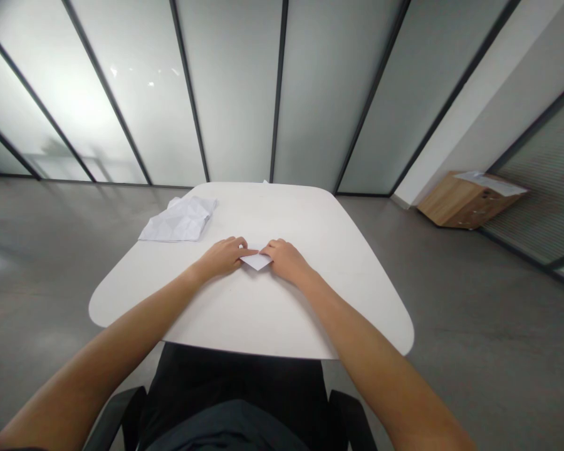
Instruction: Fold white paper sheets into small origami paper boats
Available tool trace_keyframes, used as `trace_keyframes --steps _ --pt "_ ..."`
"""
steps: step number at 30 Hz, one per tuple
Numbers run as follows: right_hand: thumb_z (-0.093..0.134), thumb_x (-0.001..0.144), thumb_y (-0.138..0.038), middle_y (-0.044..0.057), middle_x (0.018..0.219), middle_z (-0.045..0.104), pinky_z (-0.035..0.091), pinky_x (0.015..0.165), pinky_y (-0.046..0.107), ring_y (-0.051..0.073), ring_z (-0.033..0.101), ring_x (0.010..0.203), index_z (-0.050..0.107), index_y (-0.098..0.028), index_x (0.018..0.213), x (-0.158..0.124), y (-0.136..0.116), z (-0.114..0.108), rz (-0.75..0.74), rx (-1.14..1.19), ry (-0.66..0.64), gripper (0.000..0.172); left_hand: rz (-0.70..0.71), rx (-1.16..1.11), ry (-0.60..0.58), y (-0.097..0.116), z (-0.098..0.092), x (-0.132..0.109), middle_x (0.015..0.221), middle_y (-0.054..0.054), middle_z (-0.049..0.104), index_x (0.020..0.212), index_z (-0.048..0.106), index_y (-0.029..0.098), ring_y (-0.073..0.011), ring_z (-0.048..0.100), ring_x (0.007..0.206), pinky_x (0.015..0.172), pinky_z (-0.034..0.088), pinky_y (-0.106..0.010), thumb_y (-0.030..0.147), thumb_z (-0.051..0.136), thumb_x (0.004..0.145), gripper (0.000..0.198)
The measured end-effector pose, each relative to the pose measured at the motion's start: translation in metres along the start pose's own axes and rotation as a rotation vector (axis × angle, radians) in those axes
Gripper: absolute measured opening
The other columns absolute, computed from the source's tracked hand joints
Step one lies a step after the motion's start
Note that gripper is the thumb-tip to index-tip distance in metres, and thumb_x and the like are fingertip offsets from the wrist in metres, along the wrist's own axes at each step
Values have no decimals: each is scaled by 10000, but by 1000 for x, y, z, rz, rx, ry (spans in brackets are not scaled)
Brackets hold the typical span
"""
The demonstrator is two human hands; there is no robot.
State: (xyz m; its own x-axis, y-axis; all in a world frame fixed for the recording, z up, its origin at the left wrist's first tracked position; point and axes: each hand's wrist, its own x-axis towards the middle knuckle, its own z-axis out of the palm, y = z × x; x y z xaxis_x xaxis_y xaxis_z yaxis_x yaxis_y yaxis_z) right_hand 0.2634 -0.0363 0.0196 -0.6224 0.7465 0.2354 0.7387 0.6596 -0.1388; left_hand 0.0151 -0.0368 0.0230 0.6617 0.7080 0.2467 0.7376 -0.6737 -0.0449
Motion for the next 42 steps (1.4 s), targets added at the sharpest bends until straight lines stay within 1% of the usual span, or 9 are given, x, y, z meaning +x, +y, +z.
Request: trace_keyframes --steps 5,8,13,17,20,25,30,36,42 --pt "578 859 -38 88 1132 710 452 948 313 231 598 1048 745 -203 1213 -2 1 -1 34 -28 -4 425 -43 -33 -46 -4 -2 1 1239 -17 668 1332 667 441 -212 654 1035 846 537 -304 196 544 931 486" --pt "592 870 -68 89 1147 711 460 944 314 232 603 1054 741 -207 1232 -2 2 -1 49 -43 -6 416 -60 -65 -47 -7 -4 1 1251 -1 690 1295 696 427 -203 673 1029 827 538 -289 213 552 933 444" --pt "595 877 -81 79 1154 725 469 960 309 227 619 1089 760 -209 1184 -2 10 -1 73 -37 -6 372 -63 -120 -49 -18 -5 -2 1253 15 723 1212 749 370 -198 699 1032 846 538 -285 261 574 939 342" --pt "603 865 -85 51 1128 742 472 964 298 216 637 1091 781 -224 1113 -3 22 -2 100 -7 1 335 -38 -165 -51 -30 -3 -4 1241 19 744 1165 773 324 -195 700 1088 933 526 -288 268 553 961 305" --pt "608 868 -101 41 1087 754 478 953 290 204 661 1051 794 -223 1054 -6 33 -4 102 34 12 289 -40 -186 -53 -34 -3 -4 1227 16 755 1150 780 302 -194 700 1112 987 515 -292 264 567 953 292" --pt "627 854 -98 35 1017 769 503 878 270 182 695 944 798 -216 999 -14 54 -9 92 127 21 254 -68 -209 -57 -36 -3 -4 1220 8 760 1139 786 285 -200 701 1127 1009 513 -294 241 609 912 291" --pt "648 865 -142 18 961 774 517 814 276 178 698 866 804 -237 957 -20 70 -8 128 176 19 204 -90 -248 -57 -42 -2 -6 1210 3 764 1109 795 273 -204 700 1129 1025 507 -297 246 646 883 272" --pt "654 873 -176 17 955 777 519 804 274 171 697 845 803 -236 955 -22 71 -8 162 228 18 180 -93 -289 -41 -48 1 -6 1156 -13 780 1064 802 240 -206 706 1099 997 513 -289 270 650 886 236" --pt "620 901 -212 29 978 779 499 816 270 177 694 870 800 -224 997 -22 68 -12 190 146 -14 205 -83 -252 1 -45 0 -7 1050 -52 768 989 806 230 -204 706 964 900 525 -294 320 601 926 233"
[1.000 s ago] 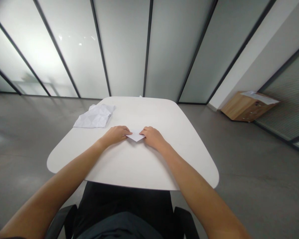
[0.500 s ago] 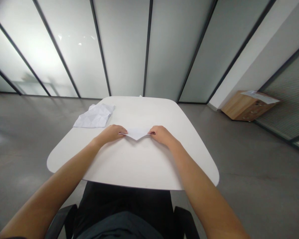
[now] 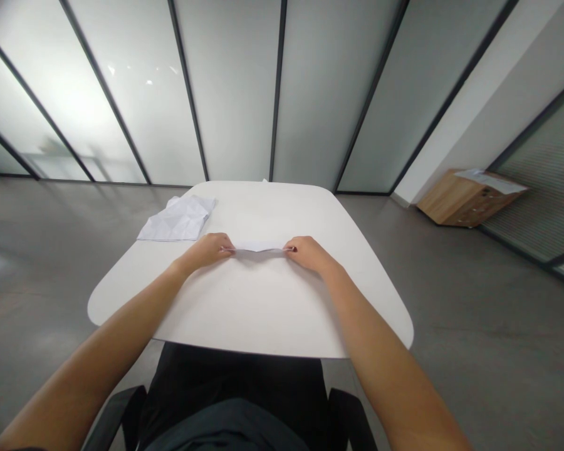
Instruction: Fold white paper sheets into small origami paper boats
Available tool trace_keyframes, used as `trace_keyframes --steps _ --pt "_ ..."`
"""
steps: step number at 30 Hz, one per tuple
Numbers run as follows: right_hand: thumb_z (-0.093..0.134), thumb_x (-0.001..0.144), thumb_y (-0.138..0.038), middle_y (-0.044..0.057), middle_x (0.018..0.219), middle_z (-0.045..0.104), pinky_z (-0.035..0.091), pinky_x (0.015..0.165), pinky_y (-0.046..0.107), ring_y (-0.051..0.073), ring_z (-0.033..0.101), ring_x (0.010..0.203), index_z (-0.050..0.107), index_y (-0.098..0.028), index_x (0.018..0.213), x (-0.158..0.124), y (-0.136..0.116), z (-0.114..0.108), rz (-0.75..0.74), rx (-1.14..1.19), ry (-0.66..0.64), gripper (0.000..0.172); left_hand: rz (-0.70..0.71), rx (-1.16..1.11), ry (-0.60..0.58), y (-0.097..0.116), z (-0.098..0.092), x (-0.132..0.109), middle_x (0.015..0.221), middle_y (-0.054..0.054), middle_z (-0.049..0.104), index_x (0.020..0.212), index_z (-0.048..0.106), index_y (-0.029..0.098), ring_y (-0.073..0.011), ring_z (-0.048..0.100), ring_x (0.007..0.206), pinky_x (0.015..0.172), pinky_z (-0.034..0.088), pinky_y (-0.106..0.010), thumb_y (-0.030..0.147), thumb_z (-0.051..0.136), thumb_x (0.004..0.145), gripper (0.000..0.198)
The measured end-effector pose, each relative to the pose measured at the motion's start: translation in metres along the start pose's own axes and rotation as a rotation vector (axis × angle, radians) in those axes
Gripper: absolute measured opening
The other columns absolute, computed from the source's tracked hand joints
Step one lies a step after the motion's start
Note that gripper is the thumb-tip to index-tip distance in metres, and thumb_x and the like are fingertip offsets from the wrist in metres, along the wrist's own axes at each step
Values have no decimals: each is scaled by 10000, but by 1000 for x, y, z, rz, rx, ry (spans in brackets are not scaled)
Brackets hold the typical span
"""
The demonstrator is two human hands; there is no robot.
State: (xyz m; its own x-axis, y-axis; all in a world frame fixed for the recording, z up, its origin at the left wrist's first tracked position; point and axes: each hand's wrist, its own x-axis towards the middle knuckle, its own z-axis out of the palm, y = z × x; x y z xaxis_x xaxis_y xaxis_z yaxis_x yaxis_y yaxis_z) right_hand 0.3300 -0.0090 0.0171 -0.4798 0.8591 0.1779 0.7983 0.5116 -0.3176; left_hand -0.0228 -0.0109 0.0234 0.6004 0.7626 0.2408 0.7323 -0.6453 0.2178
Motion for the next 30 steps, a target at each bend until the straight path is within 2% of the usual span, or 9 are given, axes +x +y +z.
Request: trace_keyframes --steps 6,10,17,21,26,30 --pt "600 911 -244 21 952 773 463 780 257 170 676 838 790 -222 992 0 -6 -1 41 -71 1 207 -65 21 3 7 -4 -2 981 -63 754 1040 775 225 -209 696 896 825 518 -293 441 536 969 330" --pt "580 947 -318 25 940 766 434 738 251 169 661 820 769 -212 974 -1 -10 0 22 -65 33 219 -94 59 14 8 -1 -1 1013 -75 750 1088 745 224 -224 697 925 845 514 -307 491 472 1001 392" --pt "601 963 -403 62 985 765 436 746 272 200 677 863 693 -215 1192 3 -16 5 202 -86 79 310 -230 64 78 9 11 2 1124 -90 742 1314 602 222 -250 703 987 872 516 -337 460 515 992 410" --pt "622 952 -396 86 1054 757 450 780 289 217 684 910 655 -217 1251 7 -20 8 246 -134 62 350 -223 64 88 7 16 3 1210 -88 711 1372 548 240 -259 686 1055 940 514 -368 465 533 987 446" --pt "638 944 -378 79 1071 731 463 825 314 230 672 946 615 -220 1282 7 -19 10 216 -156 88 374 -199 92 99 4 17 3 1273 -116 629 1402 537 221 -272 637 1140 1020 502 -399 449 571 973 487" --pt "674 925 -387 114 1199 679 476 898 342 257 647 1043 572 -214 1356 7 -16 11 227 -160 109 476 -190 142 128 7 14 3 1373 -120 538 1439 527 278 -296 558 1236 986 532 -412 446 616 951 523"
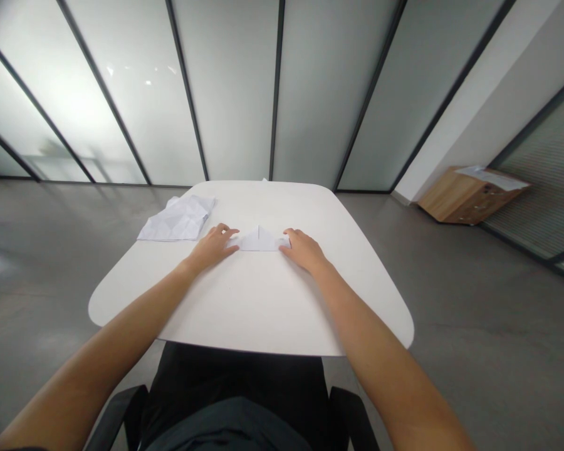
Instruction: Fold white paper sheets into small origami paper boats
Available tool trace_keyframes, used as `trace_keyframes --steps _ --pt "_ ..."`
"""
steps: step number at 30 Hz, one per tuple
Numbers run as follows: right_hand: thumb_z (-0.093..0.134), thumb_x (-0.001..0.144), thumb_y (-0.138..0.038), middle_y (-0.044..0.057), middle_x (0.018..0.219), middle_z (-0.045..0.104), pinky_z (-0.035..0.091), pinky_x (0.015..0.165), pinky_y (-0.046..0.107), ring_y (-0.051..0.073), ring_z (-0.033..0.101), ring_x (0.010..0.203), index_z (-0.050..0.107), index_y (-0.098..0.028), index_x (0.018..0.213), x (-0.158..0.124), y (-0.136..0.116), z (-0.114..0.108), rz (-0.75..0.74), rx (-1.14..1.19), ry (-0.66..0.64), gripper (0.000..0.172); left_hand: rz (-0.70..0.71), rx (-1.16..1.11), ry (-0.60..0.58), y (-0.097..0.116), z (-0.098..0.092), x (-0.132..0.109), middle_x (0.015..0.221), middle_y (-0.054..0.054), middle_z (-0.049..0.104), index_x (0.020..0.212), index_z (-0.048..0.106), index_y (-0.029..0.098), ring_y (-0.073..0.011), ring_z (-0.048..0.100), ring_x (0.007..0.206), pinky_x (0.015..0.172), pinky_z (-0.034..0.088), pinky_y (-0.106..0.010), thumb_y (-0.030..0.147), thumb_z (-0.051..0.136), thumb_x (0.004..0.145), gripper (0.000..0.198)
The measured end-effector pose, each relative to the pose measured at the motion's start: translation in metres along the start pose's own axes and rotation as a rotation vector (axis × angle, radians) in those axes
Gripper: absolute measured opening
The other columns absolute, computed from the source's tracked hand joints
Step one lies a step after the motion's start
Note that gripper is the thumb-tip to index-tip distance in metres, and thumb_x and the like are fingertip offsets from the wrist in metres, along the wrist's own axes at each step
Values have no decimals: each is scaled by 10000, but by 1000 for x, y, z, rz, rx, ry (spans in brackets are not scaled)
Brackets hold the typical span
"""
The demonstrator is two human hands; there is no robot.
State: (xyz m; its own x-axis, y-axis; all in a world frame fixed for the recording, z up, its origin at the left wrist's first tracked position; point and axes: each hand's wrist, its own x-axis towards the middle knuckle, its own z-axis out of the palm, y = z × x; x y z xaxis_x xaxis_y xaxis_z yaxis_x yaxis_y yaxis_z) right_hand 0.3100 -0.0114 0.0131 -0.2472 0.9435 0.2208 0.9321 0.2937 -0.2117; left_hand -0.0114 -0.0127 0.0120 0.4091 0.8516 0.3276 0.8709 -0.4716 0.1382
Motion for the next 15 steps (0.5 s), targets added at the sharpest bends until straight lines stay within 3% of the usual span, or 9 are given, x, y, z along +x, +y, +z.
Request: trace_keyframes --steps 5,9,15 --pt "688 909 -296 139 1393 581 450 1013 425 325 531 1228 572 -223 1419 -1 -10 -3 -101 -68 78 528 230 -2 15 6 -3 4 1467 -60 525 1405 590 352 -243 550 1239 1048 500 -401 283 558 988 424" --pt "567 912 -74 85 1328 647 422 1044 401 271 536 1207 674 -255 1309 -2 -32 -2 -250 -74 41 449 400 -52 -85 11 -1 9 1303 -47 678 1269 703 326 -216 578 1219 1091 463 -385 197 505 995 361" --pt "512 987 -138 76 1133 734 443 985 321 225 612 1089 741 -205 1106 -5 -59 4 -282 -66 -22 266 279 -49 -87 28 -4 7 1150 -51 730 1152 733 284 -210 660 1059 956 515 -339 285 470 1017 296"
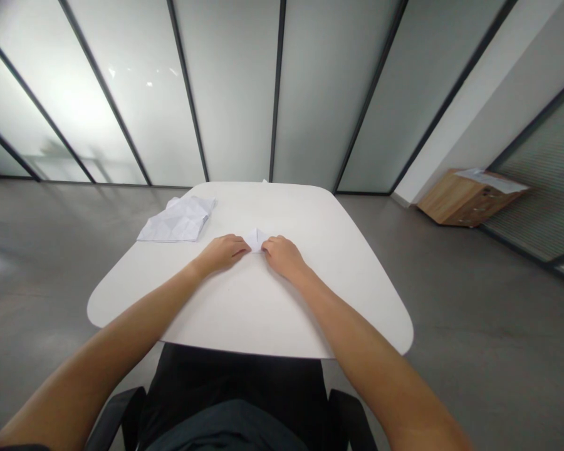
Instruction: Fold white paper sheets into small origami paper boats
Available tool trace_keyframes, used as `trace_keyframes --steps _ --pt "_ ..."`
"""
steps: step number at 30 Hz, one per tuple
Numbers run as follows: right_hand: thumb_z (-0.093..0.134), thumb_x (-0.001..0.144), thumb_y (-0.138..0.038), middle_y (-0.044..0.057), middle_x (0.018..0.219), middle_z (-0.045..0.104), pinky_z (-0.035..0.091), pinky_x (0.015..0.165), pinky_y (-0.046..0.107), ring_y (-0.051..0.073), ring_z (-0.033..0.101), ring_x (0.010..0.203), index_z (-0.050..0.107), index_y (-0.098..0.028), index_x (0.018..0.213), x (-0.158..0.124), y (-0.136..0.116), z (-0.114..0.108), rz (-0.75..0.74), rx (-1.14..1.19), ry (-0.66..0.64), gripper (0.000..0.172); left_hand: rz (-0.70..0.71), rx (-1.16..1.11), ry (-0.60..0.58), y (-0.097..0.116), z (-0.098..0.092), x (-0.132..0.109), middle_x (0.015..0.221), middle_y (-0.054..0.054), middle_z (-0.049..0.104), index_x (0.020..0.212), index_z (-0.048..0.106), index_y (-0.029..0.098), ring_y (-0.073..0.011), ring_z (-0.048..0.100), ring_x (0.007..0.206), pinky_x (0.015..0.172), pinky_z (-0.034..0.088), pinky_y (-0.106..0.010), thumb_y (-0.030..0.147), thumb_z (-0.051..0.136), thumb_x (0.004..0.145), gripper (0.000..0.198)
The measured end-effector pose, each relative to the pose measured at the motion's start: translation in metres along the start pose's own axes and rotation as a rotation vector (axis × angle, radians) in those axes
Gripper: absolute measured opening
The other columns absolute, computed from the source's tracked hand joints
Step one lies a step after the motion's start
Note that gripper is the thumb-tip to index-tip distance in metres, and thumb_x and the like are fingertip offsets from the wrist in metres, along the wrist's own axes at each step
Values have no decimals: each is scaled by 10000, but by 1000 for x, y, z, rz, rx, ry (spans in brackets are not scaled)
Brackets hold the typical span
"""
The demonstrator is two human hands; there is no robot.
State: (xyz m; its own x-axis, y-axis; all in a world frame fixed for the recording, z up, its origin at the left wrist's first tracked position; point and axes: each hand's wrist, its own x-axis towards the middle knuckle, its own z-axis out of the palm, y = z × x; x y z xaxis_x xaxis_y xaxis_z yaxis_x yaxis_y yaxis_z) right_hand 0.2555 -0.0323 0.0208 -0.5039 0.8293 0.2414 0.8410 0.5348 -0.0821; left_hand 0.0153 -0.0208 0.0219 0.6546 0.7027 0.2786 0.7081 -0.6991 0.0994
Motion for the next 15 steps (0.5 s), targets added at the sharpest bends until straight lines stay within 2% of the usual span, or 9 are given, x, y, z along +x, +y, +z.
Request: trace_keyframes --steps 5,11,15 --pt "450 1054 -261 76 1132 739 467 899 312 228 656 1060 703 -226 1161 1 -9 -2 48 -7 29 277 -43 12 47 15 0 2 1073 -43 729 1148 712 290 -217 672 1011 875 520 -329 370 462 1035 286" --pt "498 1049 -381 102 1162 712 477 844 301 239 666 1052 670 -215 1180 3 -13 2 109 -28 14 273 -94 40 39 20 4 6 993 -53 701 995 704 245 -214 661 932 774 507 -307 447 524 1008 271" --pt "503 1048 -387 102 1168 698 479 825 307 237 677 1011 651 -219 1197 3 -13 5 125 -21 9 269 -85 18 30 18 4 6 1052 -55 695 1042 701 253 -209 650 984 820 517 -305 440 507 1018 271"
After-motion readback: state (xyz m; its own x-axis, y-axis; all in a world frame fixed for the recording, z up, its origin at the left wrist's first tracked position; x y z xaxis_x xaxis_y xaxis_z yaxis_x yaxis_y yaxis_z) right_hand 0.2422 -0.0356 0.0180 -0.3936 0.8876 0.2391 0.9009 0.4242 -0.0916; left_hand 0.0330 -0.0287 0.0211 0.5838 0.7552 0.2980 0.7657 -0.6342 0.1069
